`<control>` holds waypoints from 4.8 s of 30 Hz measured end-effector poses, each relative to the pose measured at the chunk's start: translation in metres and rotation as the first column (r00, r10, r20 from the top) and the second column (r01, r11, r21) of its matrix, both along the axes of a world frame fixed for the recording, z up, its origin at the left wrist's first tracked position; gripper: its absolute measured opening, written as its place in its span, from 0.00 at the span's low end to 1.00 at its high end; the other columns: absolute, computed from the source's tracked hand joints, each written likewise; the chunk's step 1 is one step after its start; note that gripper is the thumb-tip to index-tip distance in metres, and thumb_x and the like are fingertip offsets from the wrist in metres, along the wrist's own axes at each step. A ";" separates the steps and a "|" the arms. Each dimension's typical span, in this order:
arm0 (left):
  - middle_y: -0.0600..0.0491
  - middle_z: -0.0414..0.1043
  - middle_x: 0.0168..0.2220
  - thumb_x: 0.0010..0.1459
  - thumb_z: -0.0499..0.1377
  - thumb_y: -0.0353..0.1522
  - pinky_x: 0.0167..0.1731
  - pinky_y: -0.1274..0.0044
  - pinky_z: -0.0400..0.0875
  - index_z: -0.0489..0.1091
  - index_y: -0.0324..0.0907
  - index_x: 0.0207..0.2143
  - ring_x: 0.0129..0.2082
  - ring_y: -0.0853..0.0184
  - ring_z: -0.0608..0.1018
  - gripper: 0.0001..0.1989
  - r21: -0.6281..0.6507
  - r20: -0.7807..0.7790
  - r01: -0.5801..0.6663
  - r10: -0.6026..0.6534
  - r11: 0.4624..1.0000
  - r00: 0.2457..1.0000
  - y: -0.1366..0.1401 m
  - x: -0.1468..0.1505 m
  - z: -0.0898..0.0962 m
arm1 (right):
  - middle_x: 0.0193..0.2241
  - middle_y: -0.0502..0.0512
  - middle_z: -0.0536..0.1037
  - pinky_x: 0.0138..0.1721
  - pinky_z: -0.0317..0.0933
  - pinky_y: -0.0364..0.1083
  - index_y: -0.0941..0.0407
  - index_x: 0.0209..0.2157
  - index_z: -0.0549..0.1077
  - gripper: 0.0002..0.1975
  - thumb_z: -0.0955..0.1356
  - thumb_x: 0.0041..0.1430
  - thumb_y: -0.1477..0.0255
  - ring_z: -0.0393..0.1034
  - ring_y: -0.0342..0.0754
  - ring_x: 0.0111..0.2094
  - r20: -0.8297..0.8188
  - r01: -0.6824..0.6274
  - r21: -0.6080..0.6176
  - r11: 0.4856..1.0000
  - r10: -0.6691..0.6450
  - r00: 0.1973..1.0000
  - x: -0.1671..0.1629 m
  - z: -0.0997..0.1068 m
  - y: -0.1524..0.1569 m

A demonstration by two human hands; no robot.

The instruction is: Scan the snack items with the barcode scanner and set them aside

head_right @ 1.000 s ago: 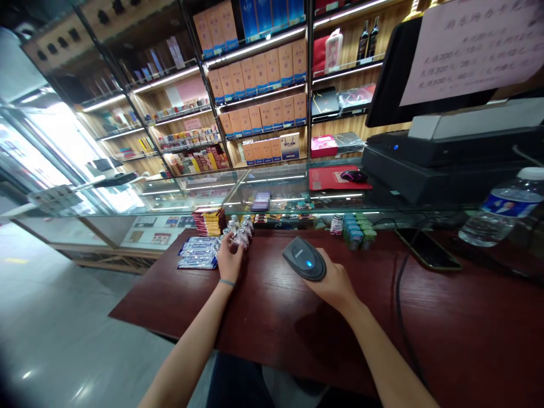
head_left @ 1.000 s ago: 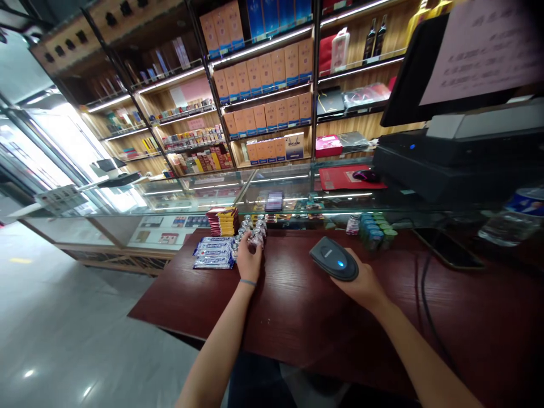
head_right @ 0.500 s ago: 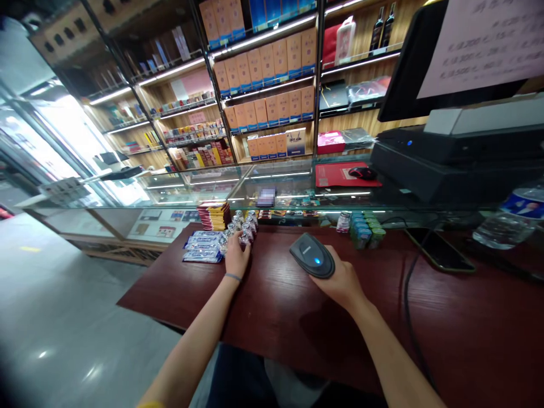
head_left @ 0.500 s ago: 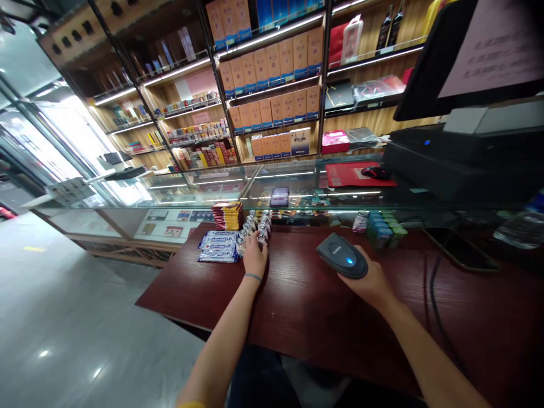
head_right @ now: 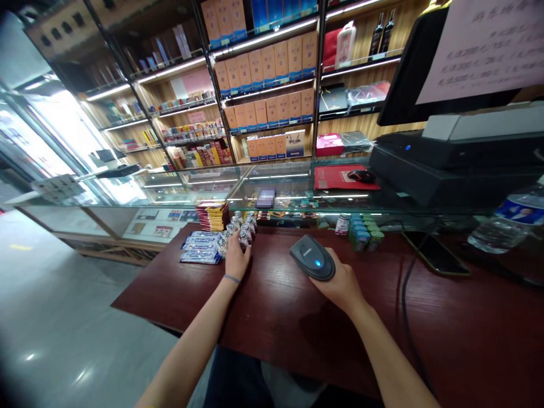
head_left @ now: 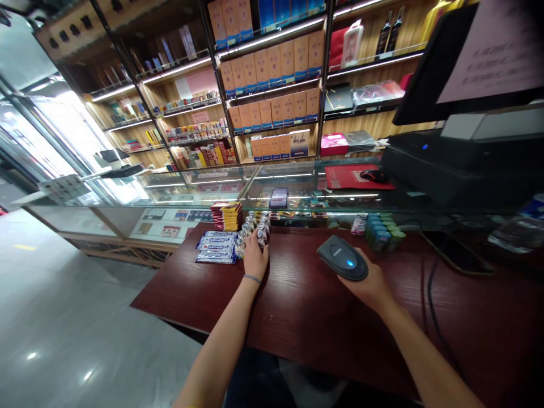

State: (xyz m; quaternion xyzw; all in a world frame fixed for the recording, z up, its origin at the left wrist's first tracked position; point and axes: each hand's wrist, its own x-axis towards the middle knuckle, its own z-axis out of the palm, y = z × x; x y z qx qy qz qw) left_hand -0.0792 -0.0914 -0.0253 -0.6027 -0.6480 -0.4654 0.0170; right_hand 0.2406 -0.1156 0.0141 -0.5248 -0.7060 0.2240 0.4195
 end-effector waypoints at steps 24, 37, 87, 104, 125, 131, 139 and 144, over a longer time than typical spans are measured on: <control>0.43 0.67 0.55 0.64 0.57 0.34 0.56 0.62 0.71 0.64 0.44 0.58 0.56 0.58 0.72 0.20 0.222 0.309 0.413 -0.465 0.883 0.830 0.071 0.157 -0.009 | 0.37 0.64 0.84 0.43 0.72 0.55 0.57 0.51 0.71 0.26 0.70 0.50 0.62 0.80 0.62 0.43 -0.076 0.463 0.254 0.849 -0.459 0.885 0.068 0.009 0.024; 0.42 0.63 0.56 0.60 0.58 0.28 0.63 0.58 0.61 0.62 0.45 0.62 0.60 0.56 0.68 0.28 0.170 0.323 0.519 -0.545 0.838 0.774 0.140 0.272 -0.024 | 0.34 0.64 0.83 0.33 0.70 0.51 0.57 0.50 0.71 0.26 0.68 0.53 0.57 0.80 0.64 0.37 -0.045 0.629 0.275 0.727 -0.644 0.764 0.100 0.006 0.025; 0.44 0.77 0.51 0.56 0.65 0.35 0.32 0.80 0.70 0.68 0.40 0.54 0.39 0.66 0.79 0.23 0.218 0.960 0.622 -0.280 0.752 0.003 0.000 0.030 0.036 | 0.32 0.51 0.83 0.30 0.66 0.44 0.50 0.53 0.65 0.25 0.69 0.52 0.67 0.81 0.54 0.31 0.218 -0.178 0.148 0.973 0.144 0.965 0.003 0.003 -0.005; 0.45 0.79 0.47 0.55 0.65 0.35 0.39 0.75 0.74 0.69 0.41 0.53 0.39 0.65 0.80 0.23 0.274 0.957 0.556 -0.281 0.785 -0.075 0.012 0.023 0.021 | 0.24 0.49 0.79 0.26 0.59 0.44 0.52 0.41 0.69 0.15 0.69 0.49 0.71 0.77 0.53 0.25 0.467 -0.378 0.181 0.908 0.259 0.846 -0.007 0.013 -0.016; 0.49 0.75 0.49 0.52 0.69 0.38 0.35 0.77 0.73 0.65 0.49 0.62 0.40 0.66 0.78 0.35 0.197 0.917 0.547 -0.351 0.813 0.192 0.001 0.023 0.034 | 0.25 0.49 0.81 0.26 0.64 0.45 0.49 0.44 0.69 0.15 0.68 0.53 0.64 0.81 0.57 0.29 0.280 -0.066 0.218 0.974 0.002 0.960 -0.005 0.003 -0.003; 0.50 0.73 0.47 0.52 0.70 0.38 0.33 0.79 0.72 0.68 0.47 0.53 0.37 0.69 0.77 0.27 0.256 0.813 0.417 -0.428 0.872 0.395 0.002 0.008 0.052 | 0.27 0.50 0.82 0.27 0.64 0.46 0.50 0.45 0.68 0.16 0.69 0.54 0.63 0.81 0.59 0.31 0.250 -0.029 0.224 0.974 -0.029 0.968 -0.001 0.000 0.000; 0.48 0.69 0.54 0.54 0.68 0.39 0.51 0.71 0.71 0.69 0.47 0.50 0.50 0.61 0.75 0.22 0.156 0.630 0.051 -0.139 0.986 0.764 -0.033 -0.015 0.049 | 0.26 0.49 0.82 0.26 0.63 0.46 0.48 0.43 0.69 0.15 0.69 0.53 0.63 0.81 0.60 0.30 0.229 -0.016 0.242 0.970 -0.041 0.973 0.000 -0.005 0.002; 0.48 0.72 0.51 0.52 0.69 0.38 0.49 0.70 0.71 0.72 0.47 0.49 0.46 0.61 0.77 0.21 0.080 0.598 0.035 -0.076 0.996 0.798 -0.046 -0.012 0.028 | 0.25 0.49 0.81 0.25 0.61 0.46 0.48 0.43 0.69 0.16 0.69 0.53 0.62 0.80 0.59 0.28 0.257 0.012 0.260 0.966 -0.081 0.963 -0.001 -0.009 0.003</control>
